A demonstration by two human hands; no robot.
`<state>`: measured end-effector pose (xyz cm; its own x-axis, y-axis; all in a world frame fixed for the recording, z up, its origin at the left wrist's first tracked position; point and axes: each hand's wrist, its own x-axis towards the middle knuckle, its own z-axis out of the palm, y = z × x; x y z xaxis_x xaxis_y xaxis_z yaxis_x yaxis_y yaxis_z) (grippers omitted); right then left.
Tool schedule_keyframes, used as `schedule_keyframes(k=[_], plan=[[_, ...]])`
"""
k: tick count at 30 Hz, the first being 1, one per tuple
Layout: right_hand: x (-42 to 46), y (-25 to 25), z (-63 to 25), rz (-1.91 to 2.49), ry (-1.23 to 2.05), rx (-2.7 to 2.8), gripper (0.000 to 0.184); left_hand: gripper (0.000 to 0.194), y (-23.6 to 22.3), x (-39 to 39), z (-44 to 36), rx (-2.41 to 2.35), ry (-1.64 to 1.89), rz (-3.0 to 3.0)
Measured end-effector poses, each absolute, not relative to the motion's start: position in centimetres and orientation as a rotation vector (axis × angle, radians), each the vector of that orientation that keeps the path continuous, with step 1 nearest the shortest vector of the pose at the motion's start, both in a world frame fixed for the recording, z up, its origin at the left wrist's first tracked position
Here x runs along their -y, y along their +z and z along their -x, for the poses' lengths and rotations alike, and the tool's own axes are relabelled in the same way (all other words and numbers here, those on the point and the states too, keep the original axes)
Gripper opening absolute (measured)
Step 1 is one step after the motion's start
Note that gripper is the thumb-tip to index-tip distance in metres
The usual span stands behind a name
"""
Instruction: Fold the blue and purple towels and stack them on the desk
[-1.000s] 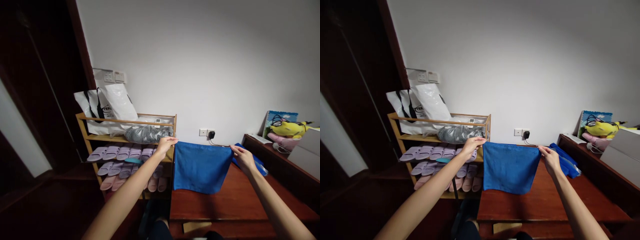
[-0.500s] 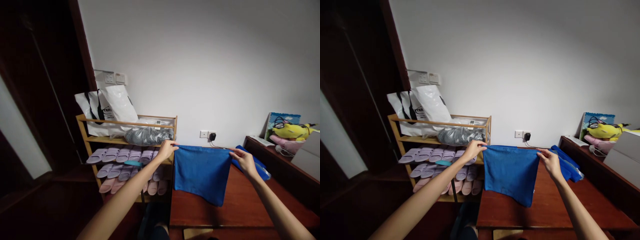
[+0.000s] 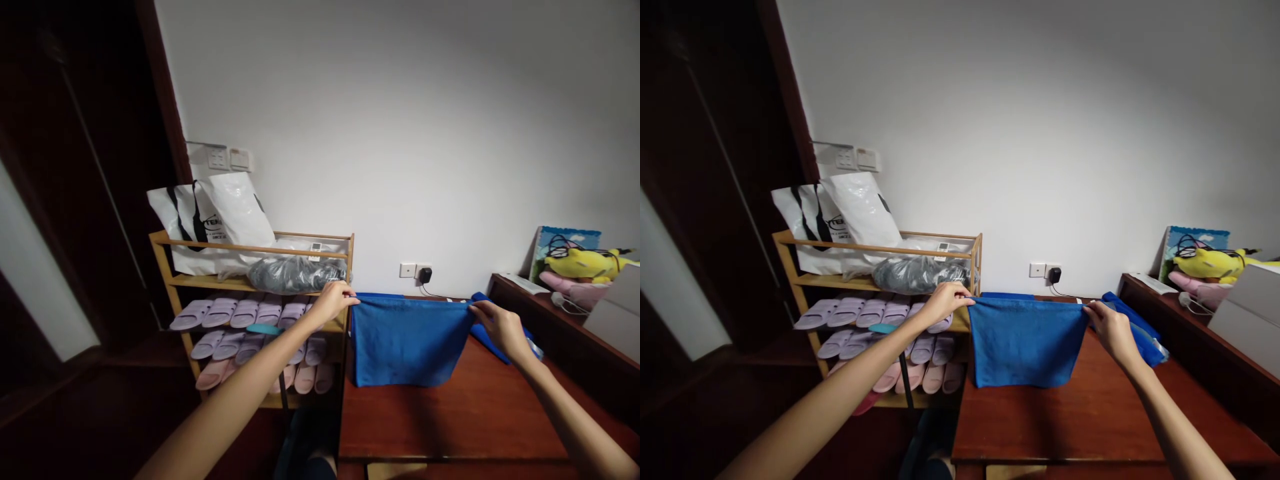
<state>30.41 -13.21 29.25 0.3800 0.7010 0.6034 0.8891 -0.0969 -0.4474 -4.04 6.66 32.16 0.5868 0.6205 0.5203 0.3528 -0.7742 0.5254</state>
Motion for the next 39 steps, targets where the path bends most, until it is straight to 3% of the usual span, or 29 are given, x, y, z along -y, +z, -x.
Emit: schedule_keyframes(k=[7, 13, 22, 30, 39], plan=[[16.9, 30.8, -30.5, 1.894, -0.419, 1.363, 0.045, 0.006, 34.3, -4.0, 5.7, -0.605, 0.910, -2.604], [20.9, 31.9, -29.2, 1.985, -0.364, 1.441, 0.041, 0.016, 36.3, -1.1, 7.9, -0.417, 0.785, -2.834], [23.7, 32.3, -27.4, 1.993, -0.202, 1.412, 0.043, 0.022, 39.1, 0.1, 10.9, -0.347, 0.218, -2.464], [16.8, 26.4, -29.0, 1.813, 0.503, 1.189, 0.040, 0.031, 30.1, -6.3, 7.4, -0.514, 0.094, -2.002], [7.3, 14.7, -31.4, 1.600, 0.642, 0.803, 0.043, 0.023, 17.8, -11.1, 0.1, -0.977, 0.352, -1.836]])
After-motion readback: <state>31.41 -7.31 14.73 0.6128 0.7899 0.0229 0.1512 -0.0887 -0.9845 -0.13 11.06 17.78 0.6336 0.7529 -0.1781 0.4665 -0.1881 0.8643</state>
